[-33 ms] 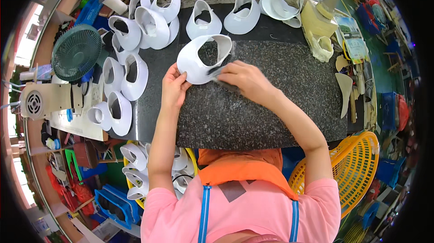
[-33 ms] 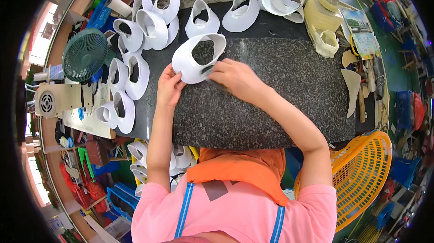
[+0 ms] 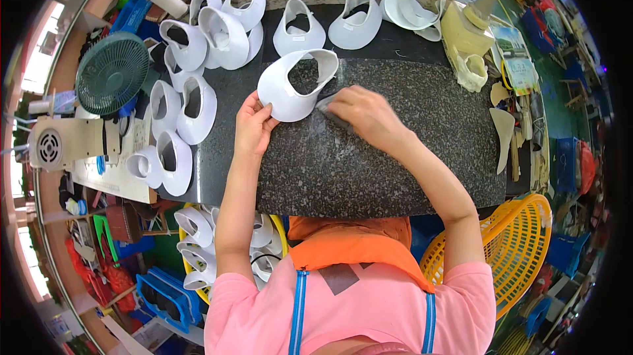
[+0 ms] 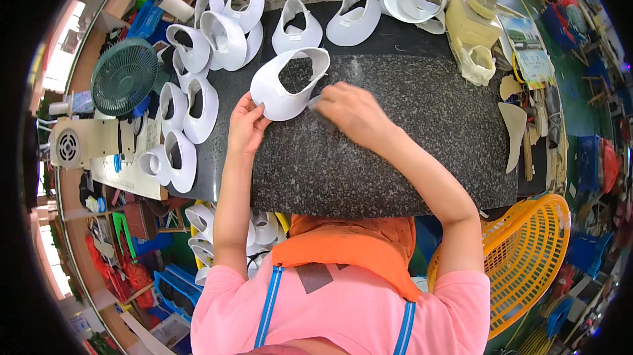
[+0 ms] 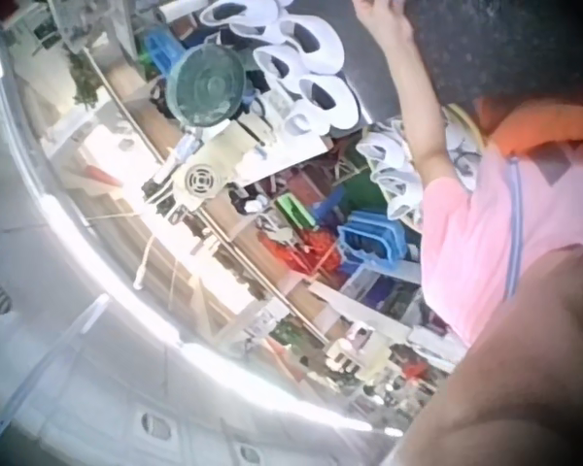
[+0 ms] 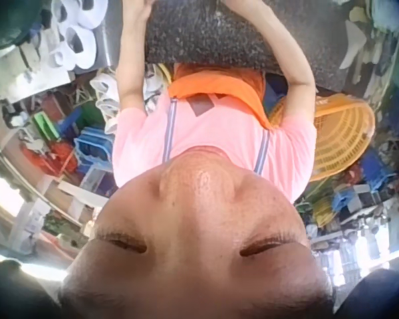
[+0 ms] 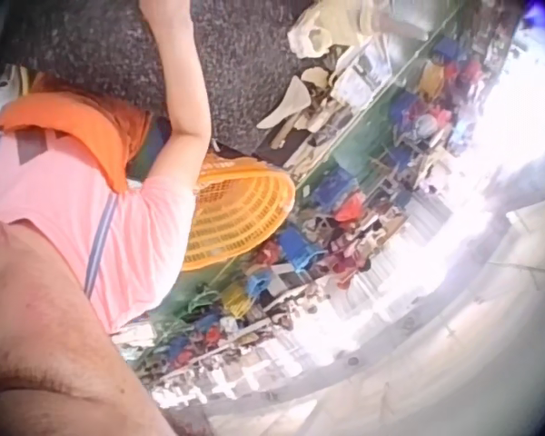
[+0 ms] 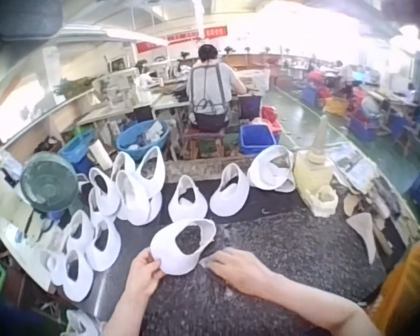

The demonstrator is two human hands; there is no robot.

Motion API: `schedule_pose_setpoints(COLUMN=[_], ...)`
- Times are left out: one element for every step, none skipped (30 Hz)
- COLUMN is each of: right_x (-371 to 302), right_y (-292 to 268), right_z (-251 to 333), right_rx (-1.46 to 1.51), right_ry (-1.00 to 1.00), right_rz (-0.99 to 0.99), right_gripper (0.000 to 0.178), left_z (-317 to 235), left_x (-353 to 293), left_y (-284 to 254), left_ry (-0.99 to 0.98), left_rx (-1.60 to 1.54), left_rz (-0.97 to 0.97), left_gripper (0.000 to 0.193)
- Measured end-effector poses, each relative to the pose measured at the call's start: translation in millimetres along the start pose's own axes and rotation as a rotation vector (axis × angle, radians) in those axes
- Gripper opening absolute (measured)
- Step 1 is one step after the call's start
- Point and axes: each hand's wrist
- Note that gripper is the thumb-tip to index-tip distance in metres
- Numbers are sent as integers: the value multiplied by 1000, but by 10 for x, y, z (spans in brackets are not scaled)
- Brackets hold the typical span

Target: Applying glue to white shoe heel components and internal padding layers using a brush and specialized dispenser.

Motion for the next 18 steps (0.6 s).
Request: schedule_pose_setpoints(right_x=[-5, 21, 17, 23, 26, 25, 2, -5, -5, -5, -22, -50, -56, -87, -96, -94, -58, -25], right_y=[-43, -36, -21, -4, -2, 26, 35, -45, -128, -185, -235, -279, -303, -330, -341, -348, -350, -344], right_z=[-20, 26, 107, 179, 219, 152, 55, -9, 31, 36, 73, 103, 127, 166, 206, 241, 267, 297], right_rx=[-51, -47, 38, 128, 152, 111, 71, 53, 91, 169, 255, 341, 341, 479, 618, 620, 615, 609], right_ry=[73, 53, -31, -116, -100, -21, 58, 138, 184, 225, 294, 367, 367, 465, 564, 573, 451, 329], right_rz=[68, 73, -1, -75, -62, -114, -168, -192, -264, -273, -297, -318, -320, -327, -339, -345, -372, -397], right_gripper=[28, 28, 29, 31, 36, 39, 42, 38, 30, 26, 26, 26, 26, 27, 28, 28, 28, 29], left_z=[-10, -37, -42, -20, -14, -29, -76, -141, -221, -313, -406, -488, -612, -726, -807, -829, -828, -814], left_x=[0, 12, 13, 7, -8, -7, -46, -71, -97, -121, -127, -138, -136, -141, -111, -112, -112, -124], left_y=[-45, -86, -103, -92, -77, -85, -106, -100, -125, -153, -163, -174, -182, -191, -239, -231, -211, -192], left_ry=[-16, -24, -8, -27, -47, -40, -31, -24, -8, 90, 181, 178, 165, 148, 146, 152, 132, 111], left_rx=[-3, -6, -9, -26, -37, -19, 26, 65, 66, 215, 365, 319, 202, 85, 5, -94, -155, -217], left_rz=[-10, -18, -37, 9, 60, 64, 47, 33, 17, 27, 46, 24, 38, 54, 88, 77, 44, 9], left_gripper=[29, 29, 29, 29, 29, 31, 33, 34, 34, 34, 34, 33, 34, 34, 37, 39, 39, 39])
Point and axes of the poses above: each hand's wrist, its own x-axis towards the middle knuckle, its own y-axis out of the palm, z = x × y, and after that the axes turned 4 degrees about y, right-handed
